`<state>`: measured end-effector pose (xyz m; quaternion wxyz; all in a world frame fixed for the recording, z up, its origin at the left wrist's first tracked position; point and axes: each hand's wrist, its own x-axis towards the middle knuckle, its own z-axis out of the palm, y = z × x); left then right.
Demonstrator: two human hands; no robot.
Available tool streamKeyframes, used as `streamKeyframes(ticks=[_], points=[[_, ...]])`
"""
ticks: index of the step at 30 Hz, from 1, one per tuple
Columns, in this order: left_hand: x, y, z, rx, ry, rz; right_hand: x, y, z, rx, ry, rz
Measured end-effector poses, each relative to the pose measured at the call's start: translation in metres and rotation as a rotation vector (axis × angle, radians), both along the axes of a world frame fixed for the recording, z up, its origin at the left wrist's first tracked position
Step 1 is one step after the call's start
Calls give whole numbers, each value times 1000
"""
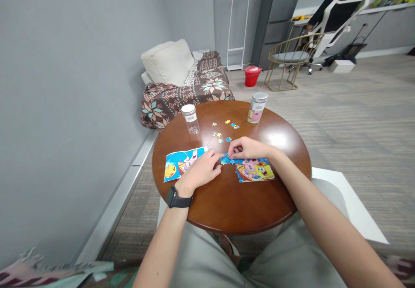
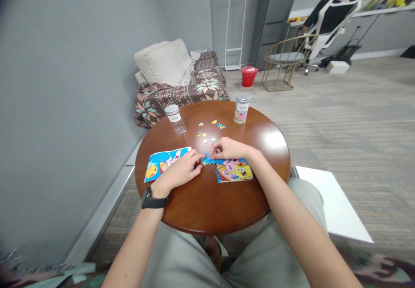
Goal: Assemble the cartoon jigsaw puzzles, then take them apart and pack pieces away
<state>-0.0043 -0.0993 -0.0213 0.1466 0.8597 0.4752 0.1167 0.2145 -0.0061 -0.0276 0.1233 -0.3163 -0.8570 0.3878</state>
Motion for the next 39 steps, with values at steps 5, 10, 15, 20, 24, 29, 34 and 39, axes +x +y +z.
streamKeyframes(ticks=[5, 10, 15, 20, 24, 29, 34, 39], points=[[1, -1, 1, -5, -4, 11, 0, -1, 2, 46, 20, 13], [-1, 0, -3, 27, -12, -31, 0, -3, 7, 77, 53, -12], [0, 0, -6, 75, 44, -81, 3, -3, 9, 92, 7, -19], [4, -2, -4, 98, 96, -101, 8, -3, 11, 76, 8, -5], [5, -2, -3, 93, 105, -103, 8, -3, 13, 43, 17, 26], [6, -2, -2, 67, 85, -98, 7, -4, 13, 42, 13, 17], [6, -3, -1, 56, 90, -95, 9, -3, 11, 50, -9, -7], [7, -2, -1, 63, 105, -103, 10, -2, 10, 34, -25, -22]])
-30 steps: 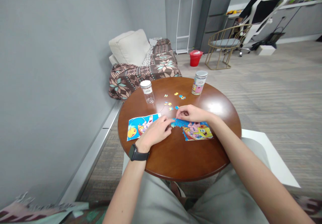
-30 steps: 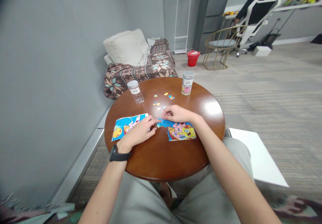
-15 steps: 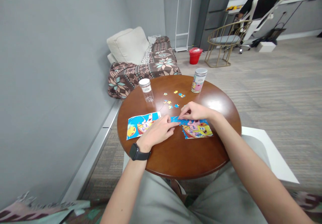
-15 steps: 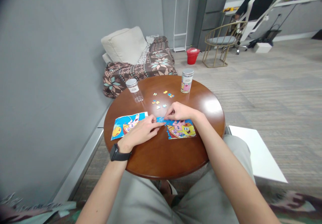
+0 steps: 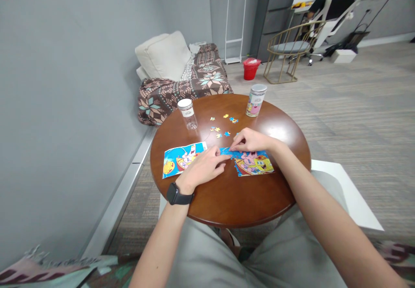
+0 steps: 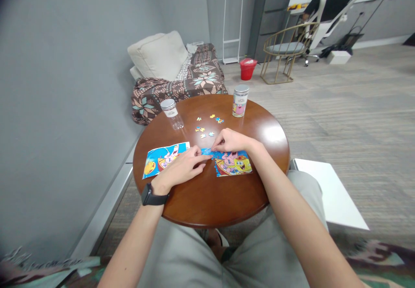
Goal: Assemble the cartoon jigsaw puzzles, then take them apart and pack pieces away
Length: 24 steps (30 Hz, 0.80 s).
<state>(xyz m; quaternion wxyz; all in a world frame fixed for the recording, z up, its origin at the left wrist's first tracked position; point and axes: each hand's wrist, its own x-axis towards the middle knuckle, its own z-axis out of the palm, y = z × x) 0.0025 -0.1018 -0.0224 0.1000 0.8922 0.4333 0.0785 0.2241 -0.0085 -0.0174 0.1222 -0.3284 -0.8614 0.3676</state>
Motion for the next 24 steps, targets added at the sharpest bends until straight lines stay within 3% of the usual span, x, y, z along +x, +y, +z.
streamKeyframes(ticks=[16, 24], points=[[3, -2, 5, -49, 1, 2, -2, -2, 4, 40, -13, 16], [3, -1, 2, 4, 40, -3, -1, 0, 2, 46, -30, 49]])
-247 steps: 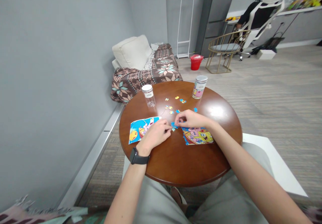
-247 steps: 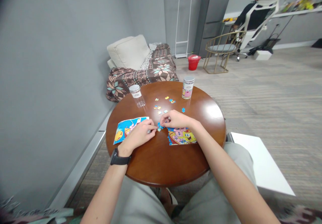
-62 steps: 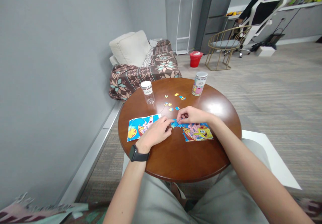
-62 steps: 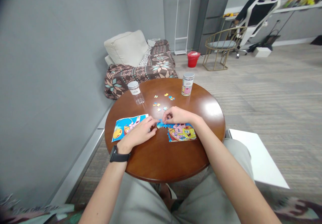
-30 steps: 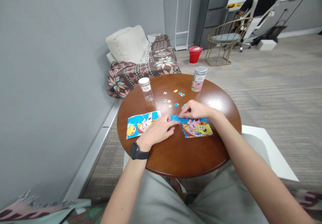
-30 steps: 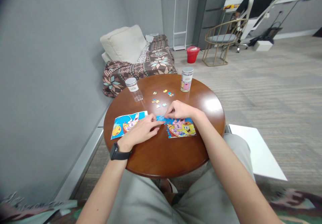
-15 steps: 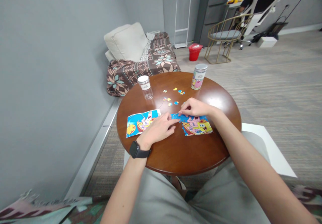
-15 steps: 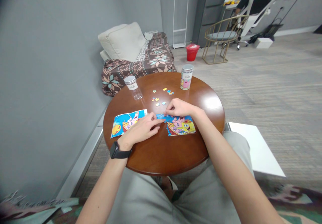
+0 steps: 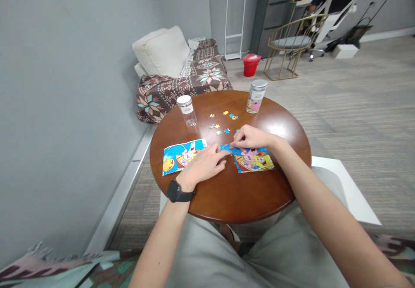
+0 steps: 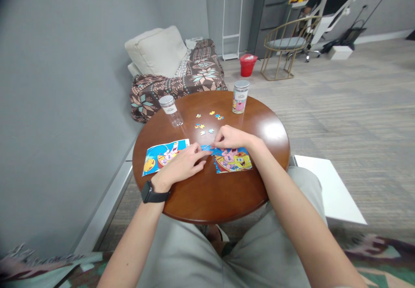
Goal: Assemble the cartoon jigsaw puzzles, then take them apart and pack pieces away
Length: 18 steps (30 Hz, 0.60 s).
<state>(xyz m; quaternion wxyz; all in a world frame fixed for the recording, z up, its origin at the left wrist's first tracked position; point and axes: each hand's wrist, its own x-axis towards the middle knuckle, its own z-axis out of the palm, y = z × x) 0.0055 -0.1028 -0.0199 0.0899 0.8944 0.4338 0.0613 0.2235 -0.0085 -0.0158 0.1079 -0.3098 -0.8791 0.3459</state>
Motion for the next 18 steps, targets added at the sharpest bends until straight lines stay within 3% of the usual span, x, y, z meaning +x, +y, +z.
streamKeyframes(ticks=[18], points=[[-1, 2, -3, 58, 1, -29, -1, 0, 2, 57, 14, -78]])
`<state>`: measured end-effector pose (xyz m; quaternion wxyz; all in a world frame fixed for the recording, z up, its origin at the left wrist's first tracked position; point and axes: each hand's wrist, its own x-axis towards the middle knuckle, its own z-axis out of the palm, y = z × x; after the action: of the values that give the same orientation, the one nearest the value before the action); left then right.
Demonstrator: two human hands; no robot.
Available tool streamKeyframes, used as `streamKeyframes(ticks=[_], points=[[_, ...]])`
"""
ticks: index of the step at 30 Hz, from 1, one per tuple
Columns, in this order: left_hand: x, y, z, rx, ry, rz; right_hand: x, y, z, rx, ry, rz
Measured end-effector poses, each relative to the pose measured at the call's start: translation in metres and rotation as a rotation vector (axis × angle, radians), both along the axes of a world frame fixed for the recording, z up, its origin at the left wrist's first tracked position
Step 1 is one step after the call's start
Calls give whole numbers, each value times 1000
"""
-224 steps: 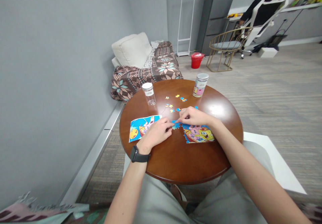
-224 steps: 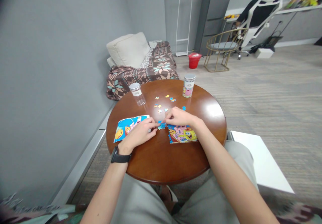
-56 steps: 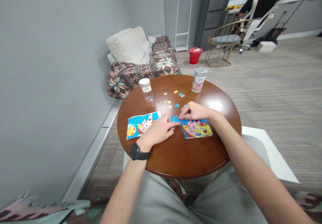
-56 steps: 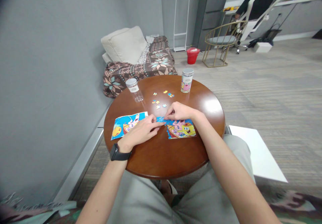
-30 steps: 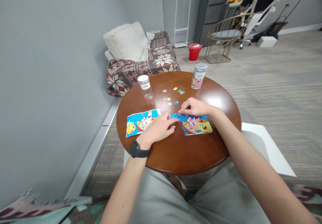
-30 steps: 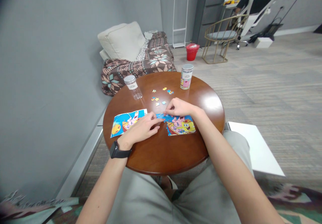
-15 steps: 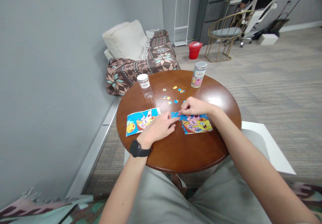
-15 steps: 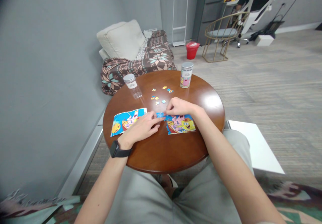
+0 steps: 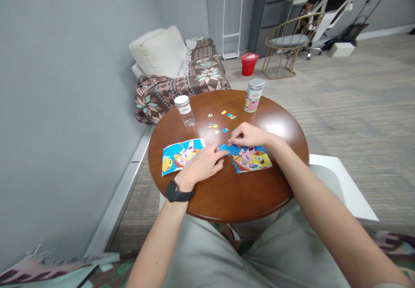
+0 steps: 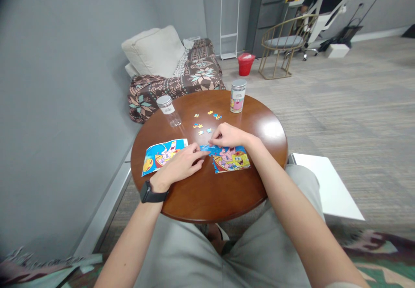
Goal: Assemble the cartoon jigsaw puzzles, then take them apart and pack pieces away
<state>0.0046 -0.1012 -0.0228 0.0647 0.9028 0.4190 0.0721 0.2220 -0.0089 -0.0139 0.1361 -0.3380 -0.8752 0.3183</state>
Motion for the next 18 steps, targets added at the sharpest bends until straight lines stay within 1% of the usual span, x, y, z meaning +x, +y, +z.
streamKeyframes(ticks=[10, 18], points=[[1, -1, 2, -21, 13, 24, -2, -2, 1, -29, 2, -10], [-2, 0, -1, -26, -40, 7, -1, -2, 0, -33, 0, 2]])
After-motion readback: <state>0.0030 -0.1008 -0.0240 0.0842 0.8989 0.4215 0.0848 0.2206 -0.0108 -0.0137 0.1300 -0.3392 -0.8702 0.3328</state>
